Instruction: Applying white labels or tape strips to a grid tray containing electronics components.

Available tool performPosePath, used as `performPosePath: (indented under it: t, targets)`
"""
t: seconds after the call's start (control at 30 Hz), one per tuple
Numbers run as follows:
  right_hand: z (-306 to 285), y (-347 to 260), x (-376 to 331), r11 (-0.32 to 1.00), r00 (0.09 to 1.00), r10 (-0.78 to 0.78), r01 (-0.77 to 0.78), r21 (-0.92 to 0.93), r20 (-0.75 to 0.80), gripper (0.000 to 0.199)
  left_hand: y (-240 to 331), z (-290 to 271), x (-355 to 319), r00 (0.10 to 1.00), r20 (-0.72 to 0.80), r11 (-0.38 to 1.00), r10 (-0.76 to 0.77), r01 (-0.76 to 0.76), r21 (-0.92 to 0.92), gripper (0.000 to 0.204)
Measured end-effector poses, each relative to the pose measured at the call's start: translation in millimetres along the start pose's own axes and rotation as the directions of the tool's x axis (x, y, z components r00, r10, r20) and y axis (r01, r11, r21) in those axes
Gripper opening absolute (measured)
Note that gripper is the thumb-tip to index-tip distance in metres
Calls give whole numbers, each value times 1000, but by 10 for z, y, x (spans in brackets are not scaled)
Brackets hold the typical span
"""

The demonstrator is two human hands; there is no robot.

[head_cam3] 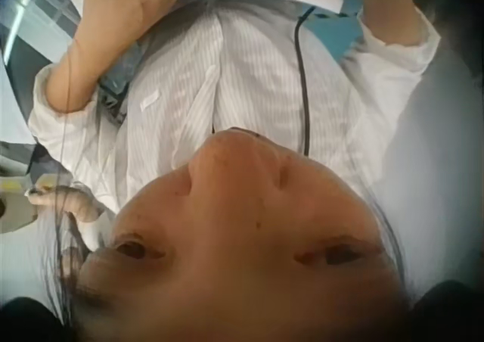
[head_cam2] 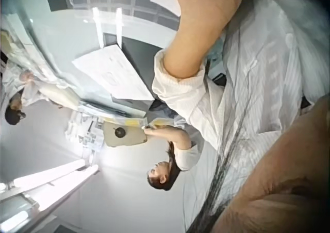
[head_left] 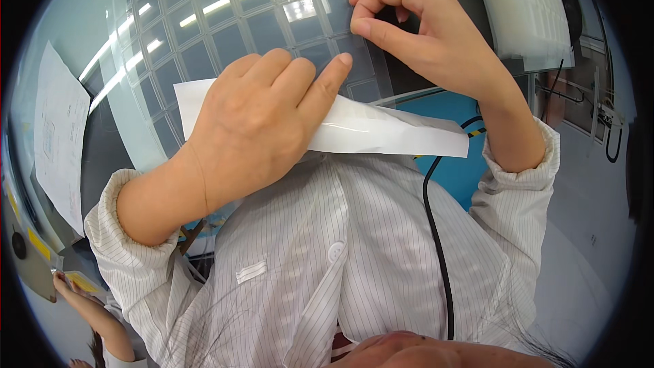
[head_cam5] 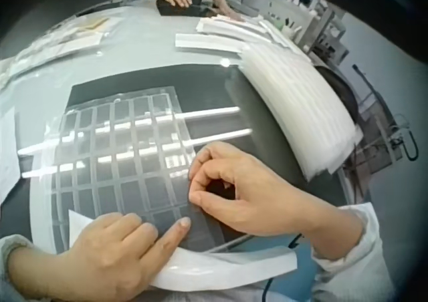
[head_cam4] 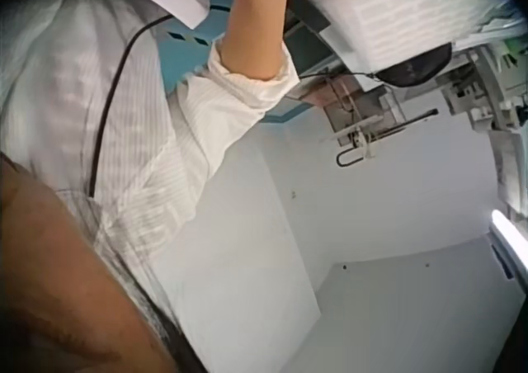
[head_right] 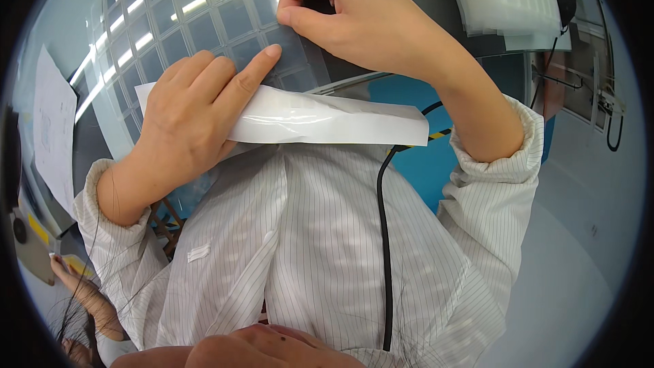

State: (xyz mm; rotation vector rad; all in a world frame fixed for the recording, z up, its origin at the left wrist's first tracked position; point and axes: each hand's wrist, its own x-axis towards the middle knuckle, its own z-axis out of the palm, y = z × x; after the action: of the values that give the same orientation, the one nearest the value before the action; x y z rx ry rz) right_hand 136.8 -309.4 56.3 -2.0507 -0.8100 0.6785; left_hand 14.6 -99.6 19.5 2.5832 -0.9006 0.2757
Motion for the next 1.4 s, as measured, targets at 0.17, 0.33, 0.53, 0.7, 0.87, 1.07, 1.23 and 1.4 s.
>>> performPosePath:
  t: [0.17, 0.33, 0.53, 0.7, 0.87, 1.07, 1.23, 1.4]
  targets:
    - [-20, 44, -4, 1000, 999, -27, 28, 12, -19, 13, 7, -20, 45, 1000, 13, 1000, -5, 5, -8, 76]
    - [32, 568, 166, 656, 647, -754, 751, -79, -115, 11, 12, -23, 80, 1000, 24, 1000, -8, 8, -9, 77]
    - [27, 640, 223, 591, 577, -807, 794, -143, -127, 10, 32, -31, 130, 1000, 17, 1000, -14, 14, -2, 74]
    - [100, 649, 249, 518, 507, -853, 793, -321, -124, 10, 30, 9, 134, 1000, 2, 999, -21, 20, 25, 74]
    - [43, 686, 271, 556, 549, -831, 827, -84, -91, 9, 18, 27, 111, 1000, 1, 999, -20, 20, 41, 73]
    - [47, 644, 264, 557, 553, -829, 830, -31, -82, 11, 5, 46, 113, 1000, -26, 999, 1, 0, 32, 73]
    - [36, 136, -14, 984, 987, -161, 161, 72, -14, 12, 11, 27, 105, 1000, -17, 1000, -11, 12, 23, 71]
    - [130, 161, 14, 974, 962, -214, 199, -105, -167, 9, -42, 45, 74, 998, -66, 1000, -19, 19, -9, 72]
